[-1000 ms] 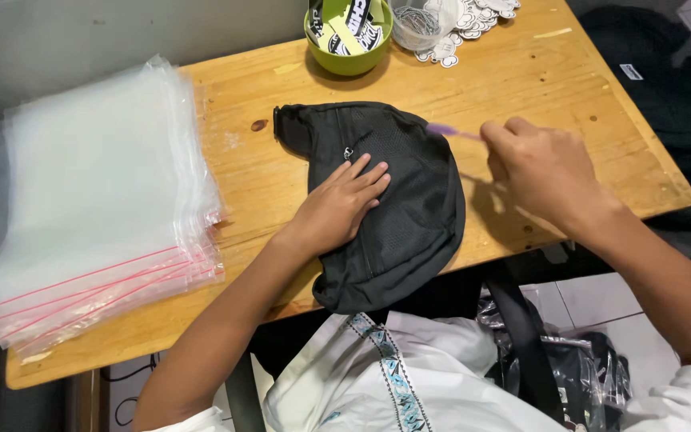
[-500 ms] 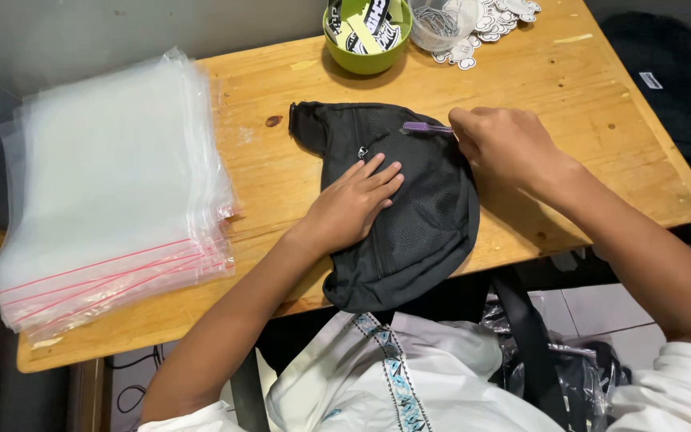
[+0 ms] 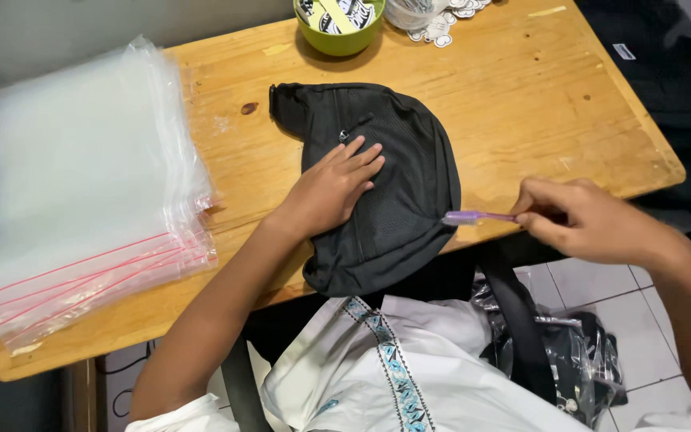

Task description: The person cleans the exterior of a black fanny pack using a toothbrush, then places a sticker on the front of the bag before sliding the bag into a plastic sleeve and sealing it.

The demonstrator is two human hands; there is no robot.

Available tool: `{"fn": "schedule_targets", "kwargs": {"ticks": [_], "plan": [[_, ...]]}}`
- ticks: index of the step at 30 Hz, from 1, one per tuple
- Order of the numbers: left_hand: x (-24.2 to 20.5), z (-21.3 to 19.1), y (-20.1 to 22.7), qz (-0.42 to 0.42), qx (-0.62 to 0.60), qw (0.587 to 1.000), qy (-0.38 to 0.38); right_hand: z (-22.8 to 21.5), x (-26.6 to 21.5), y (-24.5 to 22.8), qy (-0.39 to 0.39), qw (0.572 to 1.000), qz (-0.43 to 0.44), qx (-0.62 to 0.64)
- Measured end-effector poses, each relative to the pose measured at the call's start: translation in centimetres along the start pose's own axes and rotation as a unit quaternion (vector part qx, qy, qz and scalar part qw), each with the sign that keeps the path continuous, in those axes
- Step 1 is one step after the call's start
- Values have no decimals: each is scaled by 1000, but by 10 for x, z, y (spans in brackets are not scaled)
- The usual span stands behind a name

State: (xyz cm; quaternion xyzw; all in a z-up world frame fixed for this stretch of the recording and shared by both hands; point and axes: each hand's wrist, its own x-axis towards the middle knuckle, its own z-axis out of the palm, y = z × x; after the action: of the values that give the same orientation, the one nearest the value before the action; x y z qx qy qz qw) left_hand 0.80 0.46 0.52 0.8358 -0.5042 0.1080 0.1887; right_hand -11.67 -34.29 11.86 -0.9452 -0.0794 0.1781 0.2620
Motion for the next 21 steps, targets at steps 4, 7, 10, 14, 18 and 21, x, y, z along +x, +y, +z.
{"fn": "schedule_targets", "kwargs": {"ticks": [4,7,10,14,18,21], "plan": [[16,-23,17,-41,-80,995,-33,-5,-12,-9,39,995,77,-58],[41,-44,62,-54,-92,994,30,-1,-13,-11,56,991,81,-94],[58,-36,101,-79,-106,991,-20,1,-14,-17,79,989,97,-81],[65,-12,115,-102,26,988,-112,10,-21,-9,111,990,49,-77],[58,-5,106,-106,-5,983,-150,21,-33,-8,148,986,19,-75],[50,-6,99,-98,-86,991,-18,31,-34,-11,151,986,-45,-55]]}}
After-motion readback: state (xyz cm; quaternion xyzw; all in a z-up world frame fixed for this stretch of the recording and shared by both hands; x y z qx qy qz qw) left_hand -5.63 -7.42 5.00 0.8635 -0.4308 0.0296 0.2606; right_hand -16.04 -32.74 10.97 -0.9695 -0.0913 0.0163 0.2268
